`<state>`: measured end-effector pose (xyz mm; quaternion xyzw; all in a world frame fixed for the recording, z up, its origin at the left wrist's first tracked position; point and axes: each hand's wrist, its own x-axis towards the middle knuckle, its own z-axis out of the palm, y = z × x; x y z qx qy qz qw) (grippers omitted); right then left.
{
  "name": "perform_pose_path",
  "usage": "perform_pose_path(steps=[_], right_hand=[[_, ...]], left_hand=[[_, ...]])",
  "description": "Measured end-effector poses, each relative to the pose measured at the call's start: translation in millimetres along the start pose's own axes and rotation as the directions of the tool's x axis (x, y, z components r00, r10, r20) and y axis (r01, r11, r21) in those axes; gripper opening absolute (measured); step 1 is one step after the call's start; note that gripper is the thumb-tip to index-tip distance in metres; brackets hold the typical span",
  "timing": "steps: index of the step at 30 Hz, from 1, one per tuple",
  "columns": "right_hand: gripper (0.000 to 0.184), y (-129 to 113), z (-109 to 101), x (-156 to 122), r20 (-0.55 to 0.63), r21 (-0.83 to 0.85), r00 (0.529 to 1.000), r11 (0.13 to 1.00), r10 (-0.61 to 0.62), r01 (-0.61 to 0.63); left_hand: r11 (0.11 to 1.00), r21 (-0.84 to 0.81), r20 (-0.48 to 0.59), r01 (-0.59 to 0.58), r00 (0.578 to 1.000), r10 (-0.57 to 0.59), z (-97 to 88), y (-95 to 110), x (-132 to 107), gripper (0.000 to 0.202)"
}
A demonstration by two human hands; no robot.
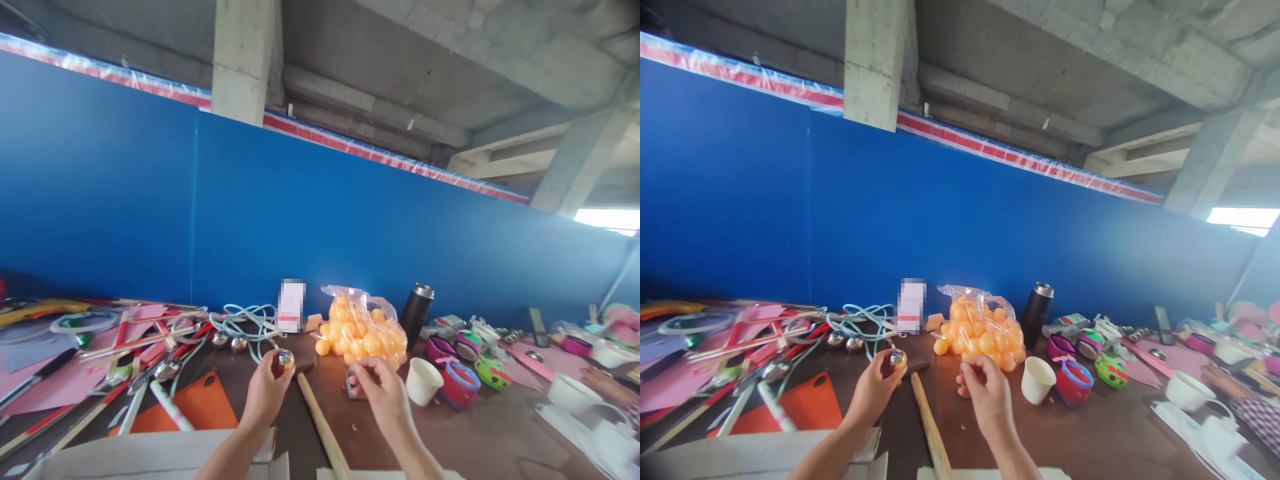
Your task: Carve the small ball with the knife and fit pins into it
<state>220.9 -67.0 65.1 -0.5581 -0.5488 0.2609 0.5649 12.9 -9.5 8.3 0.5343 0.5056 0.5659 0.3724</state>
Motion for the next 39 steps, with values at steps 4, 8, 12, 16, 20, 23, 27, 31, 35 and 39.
perform_pose_path(steps=[4, 8, 12, 16, 20, 23, 27, 31, 35, 39], right_hand=[[0.035, -30.6, 37.6, -5.6, 0.175, 0.23, 0.984, 0.97, 0.034, -0.074], [0.036, -34.4, 68.6, -9.4, 0.27, 0.282, 0.961, 0.95, 0.054, -0.133], [0.038, -17.6, 85.5, -11.3, 0.253, 0.311, 0.961, 0.932, 0.11, -0.188], [0.038, -9.2, 84.9, -13.5, 0.261, 0.312, 0.956, 0.926, 0.133, -0.214], [0.032, -11.4, 80.8, -18.2, 0.281, 0.332, 0.949, 0.914, 0.14, -0.233], [0.03, -13.9, 79.8, -20.7, 0.302, 0.376, 0.943, 0.892, 0.139, -0.252], [0.031, -15.3, 77.3, -20.4, 0.314, 0.415, 0.94, 0.871, 0.133, -0.262], [0.033, -12.6, 75.3, -19.3, 0.342, 0.458, 0.925, 0.831, 0.165, -0.317], [0.034, -6.6, 75.4, -18.4, 0.355, 0.481, 0.912, 0.797, 0.204, -0.365], [0.033, -2.6, 74.6, -17.1, 0.413, 0.513, 0.88, 0.738, 0.236, -0.438]], left_hand=[[0.999, -0.03, 0.02, -0.01, 1.0, 0.011, 1.1, -1.5, 0.3, 0.036], [0.999, -0.049, 0.017, -0.006, 1.0, 0.007, 0.9, 3.8, -1.0, 0.036], [0.998, -0.055, 0.035, 0.014, 0.999, -0.012, -0.2, 13.7, -3.8, 0.032], [1.0, -0.027, 0.055, 0.005, 0.998, -0.003, -0.4, 18.1, -5.3, 0.031], [1.0, -0.013, 0.089, 0.013, 0.996, -0.012, 1.2, 11.4, -4.0, 0.038], [1.0, 0.012, 0.1, 0.005, 0.995, -0.006, 3.1, 6.2, -3.5, 0.039], [0.997, 0.052, 0.116, -0.051, 0.992, 0.045, 5.0, 7.1, -6.8, 0.037], [0.986, 0.133, 0.112, -0.097, 0.99, 0.082, 4.6, 13.9, -11.7, 0.034], [0.975, 0.173, 0.129, -0.138, 0.985, 0.117, 3.2, 19.4, -14.1, 0.034], [0.968, 0.187, 0.127, -0.169, 0.981, 0.147, 4.8, 19.4, -15.7, 0.031]])
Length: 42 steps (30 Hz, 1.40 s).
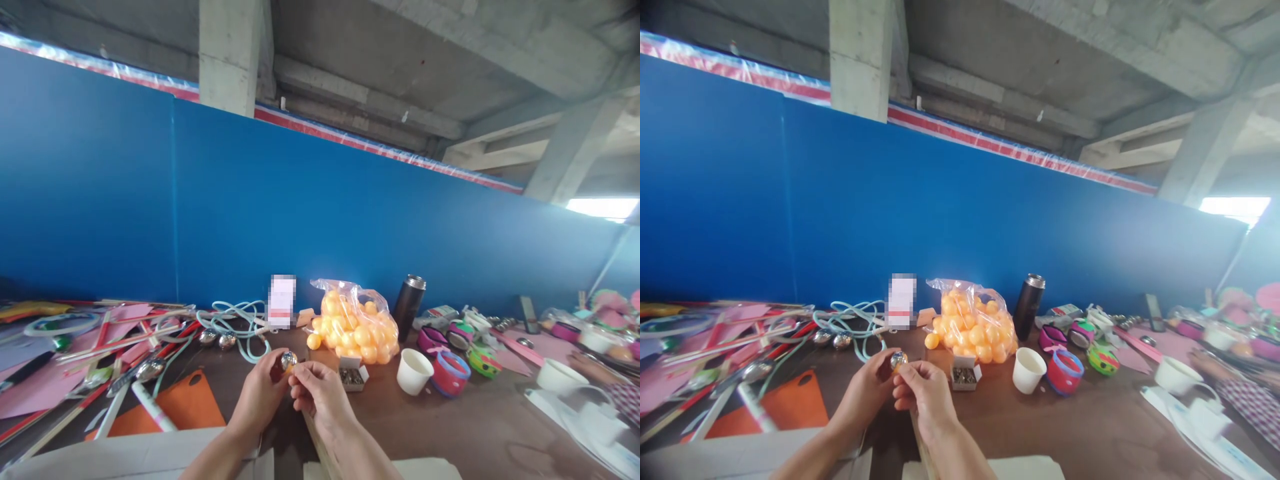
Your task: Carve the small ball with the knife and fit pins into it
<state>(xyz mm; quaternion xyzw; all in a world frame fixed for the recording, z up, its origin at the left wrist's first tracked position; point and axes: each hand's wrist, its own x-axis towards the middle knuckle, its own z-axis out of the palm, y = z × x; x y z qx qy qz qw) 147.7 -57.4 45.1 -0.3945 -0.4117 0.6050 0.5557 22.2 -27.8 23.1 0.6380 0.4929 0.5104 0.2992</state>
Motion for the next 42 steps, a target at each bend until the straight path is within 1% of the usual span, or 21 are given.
perform_pose_path(steps=[5, 13, 17, 21, 26, 32, 36, 42], right_hand=[[0.03, -2.1, -2.5, -0.2, 0.051, 0.066, 0.998, 0.997, 0.044, -0.047], [0.022, -2.3, -5.4, -0.8, 0.073, 0.108, 0.997, 0.993, 0.032, -0.039], [0.023, -0.9, -7.2, 0.3, 0.067, 0.107, 0.997, 0.993, 0.04, -0.047], [0.024, -0.3, -9.7, 1.8, 0.046, 0.093, 0.998, 0.995, 0.04, -0.044], [0.024, -1.3, -11.6, 2.5, 0.028, 0.084, 0.999, 0.996, 0.039, -0.041], [0.024, -3.5, -11.5, 2.0, 0.023, 0.077, 0.999, 0.996, 0.033, -0.035], [0.028, -4.5, -11.4, 1.7, 0.022, 0.083, 0.999, 0.996, 0.03, -0.032], [0.029, -4.5, -11.4, 2.0, 0.031, 0.092, 0.999, 0.995, 0.027, -0.03]], left_hand=[[0.999, 0.044, -0.023, -0.03, 0.999, 0.031, 1.6, -1.3, -2.8, 0.031], [0.989, 0.106, 0.024, -0.101, 0.995, 0.099, -2.3, 3.6, -3.9, 0.032], [0.982, 0.124, 0.041, -0.14, 0.99, 0.136, -2.9, 6.2, -4.8, 0.031], [0.983, 0.093, 0.069, -0.161, 0.986, 0.155, -2.2, 6.0, -5.1, 0.032], [0.989, 0.014, 0.1, -0.15, 0.984, 0.147, -1.5, 2.3, -4.0, 0.036], [0.989, 0.022, 0.103, -0.143, 0.985, 0.14, -2.9, 1.5, -2.1, 0.032], [0.993, 0.021, 0.104, -0.117, 0.988, 0.114, -2.6, 0.7, -0.6, 0.032], [0.995, -0.027, 0.122, -0.101, 0.987, 0.103, -3.1, 0.1, 0.0, 0.033]])
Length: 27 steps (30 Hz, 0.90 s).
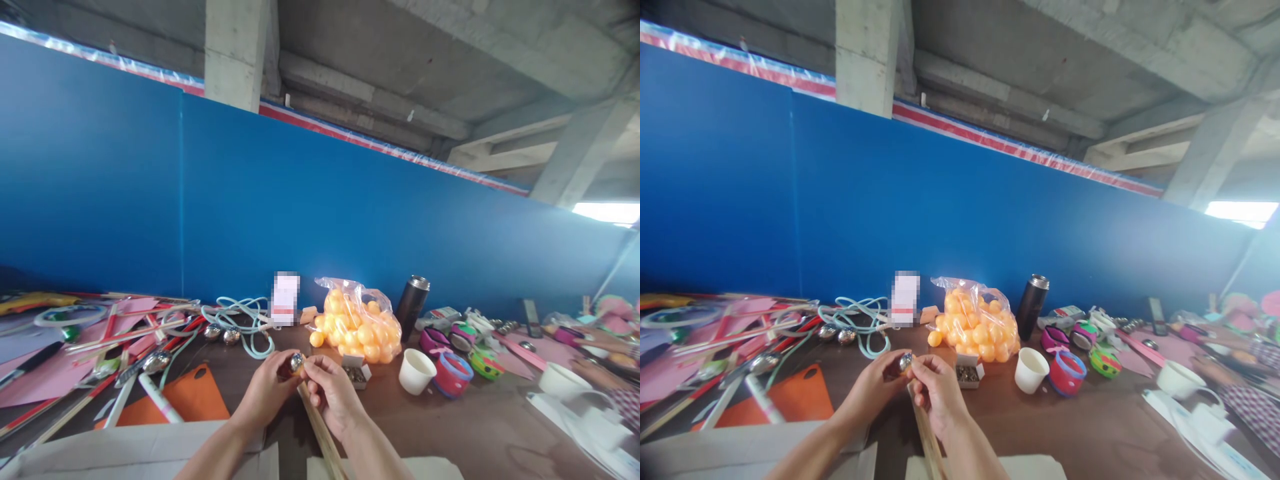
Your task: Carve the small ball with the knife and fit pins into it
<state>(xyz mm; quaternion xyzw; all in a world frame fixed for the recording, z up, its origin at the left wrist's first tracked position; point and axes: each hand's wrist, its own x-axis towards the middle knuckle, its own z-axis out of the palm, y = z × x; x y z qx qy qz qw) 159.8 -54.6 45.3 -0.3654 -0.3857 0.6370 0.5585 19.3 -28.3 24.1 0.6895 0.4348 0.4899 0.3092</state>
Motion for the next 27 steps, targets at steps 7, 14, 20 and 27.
perform_pose_path(steps=[7, 14, 20, 27], right_hand=[[0.021, 2.6, -0.9, 0.6, 0.021, -0.01, 1.0, 1.0, -0.017, 0.017], [0.024, 3.0, -1.5, 1.4, 0.02, -0.069, 0.999, 0.997, -0.042, 0.043], [0.022, 5.1, -1.7, 2.1, 0.023, -0.134, 0.997, 0.988, -0.071, 0.073], [0.024, 4.7, 0.4, 2.7, 0.002, -0.211, 0.993, 0.97, -0.119, 0.117]], left_hand=[[1.0, 0.017, 0.009, -0.009, 1.0, 0.009, -0.8, -0.3, 0.6, 0.032], [0.999, 0.043, 0.02, -0.014, 1.0, 0.014, -0.5, 1.5, 0.1, 0.03], [0.998, 0.066, 0.015, -0.021, 1.0, 0.02, -0.4, 3.7, 0.0, 0.029], [0.996, 0.087, 0.02, -0.021, 1.0, 0.019, -1.5, 8.8, -0.5, 0.024]])
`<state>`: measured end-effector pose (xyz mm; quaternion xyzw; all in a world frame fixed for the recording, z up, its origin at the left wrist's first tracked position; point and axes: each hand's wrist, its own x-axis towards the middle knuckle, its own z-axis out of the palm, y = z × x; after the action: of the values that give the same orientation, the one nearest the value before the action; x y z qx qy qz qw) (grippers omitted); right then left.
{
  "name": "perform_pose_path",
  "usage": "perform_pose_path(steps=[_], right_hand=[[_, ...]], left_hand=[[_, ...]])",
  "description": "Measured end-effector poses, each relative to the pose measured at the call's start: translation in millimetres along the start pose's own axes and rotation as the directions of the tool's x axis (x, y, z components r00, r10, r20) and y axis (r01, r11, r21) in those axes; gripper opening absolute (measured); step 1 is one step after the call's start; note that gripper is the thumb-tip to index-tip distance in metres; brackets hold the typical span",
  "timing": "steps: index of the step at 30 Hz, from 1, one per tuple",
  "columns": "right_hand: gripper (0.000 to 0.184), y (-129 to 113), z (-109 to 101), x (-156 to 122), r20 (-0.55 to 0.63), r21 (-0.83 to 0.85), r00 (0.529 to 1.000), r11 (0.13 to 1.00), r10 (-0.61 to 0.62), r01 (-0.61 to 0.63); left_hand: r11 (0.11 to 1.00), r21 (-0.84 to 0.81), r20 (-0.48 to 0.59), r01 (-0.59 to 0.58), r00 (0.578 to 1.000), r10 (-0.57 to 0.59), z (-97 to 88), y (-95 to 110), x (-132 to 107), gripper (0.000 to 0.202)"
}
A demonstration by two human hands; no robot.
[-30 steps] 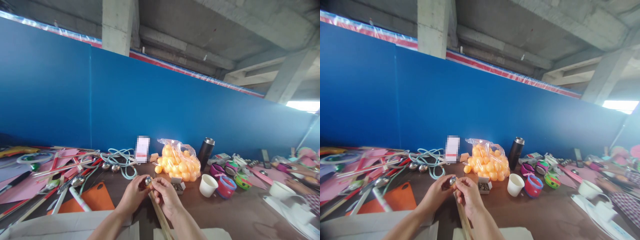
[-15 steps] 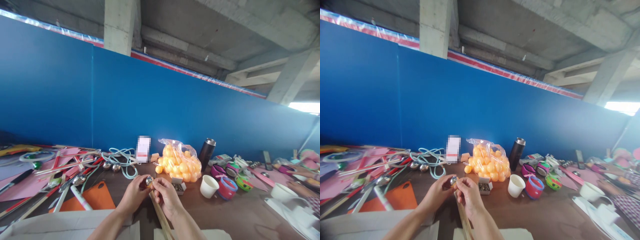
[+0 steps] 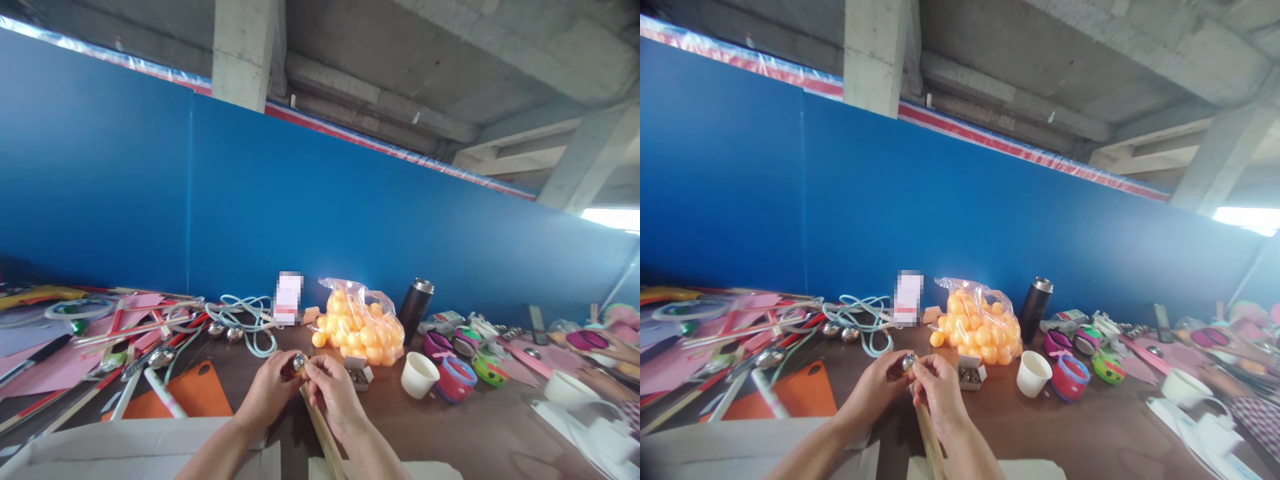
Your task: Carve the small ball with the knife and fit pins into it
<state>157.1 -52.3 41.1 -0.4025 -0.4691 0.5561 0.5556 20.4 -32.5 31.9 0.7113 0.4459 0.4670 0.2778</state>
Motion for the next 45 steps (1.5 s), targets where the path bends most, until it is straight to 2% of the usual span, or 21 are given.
perform_pose_path(steps=[11, 26, 36, 45], right_hand=[[0.028, 1.2, 1.8, -1.2, -0.042, -0.067, 0.999, 0.997, 0.03, -0.033], [0.03, 4.3, -0.8, -1.4, -0.004, 0.003, 0.999, 0.999, 0.053, -0.053], [0.028, 5.2, -3.5, -0.6, 0.023, -0.024, 0.999, 0.999, 0.046, -0.046], [0.029, 1.2, -0.1, -1.8, 0.0, -0.07, 0.998, 0.996, 0.058, -0.058]], left_hand=[[0.997, 0.071, 0.015, -0.011, 1.0, 0.01, -3.2, 11.2, -1.6, 0.011], [0.998, 0.07, -0.009, 0.007, 1.0, -0.007, -3.0, 11.0, -1.4, 0.01], [0.998, 0.057, 0.002, 0.004, 1.0, -0.004, -4.2, 10.5, -2.6, 0.01], [0.997, 0.072, -0.001, -0.014, 1.0, 0.014, -4.2, 13.1, -2.9, 0.012]])
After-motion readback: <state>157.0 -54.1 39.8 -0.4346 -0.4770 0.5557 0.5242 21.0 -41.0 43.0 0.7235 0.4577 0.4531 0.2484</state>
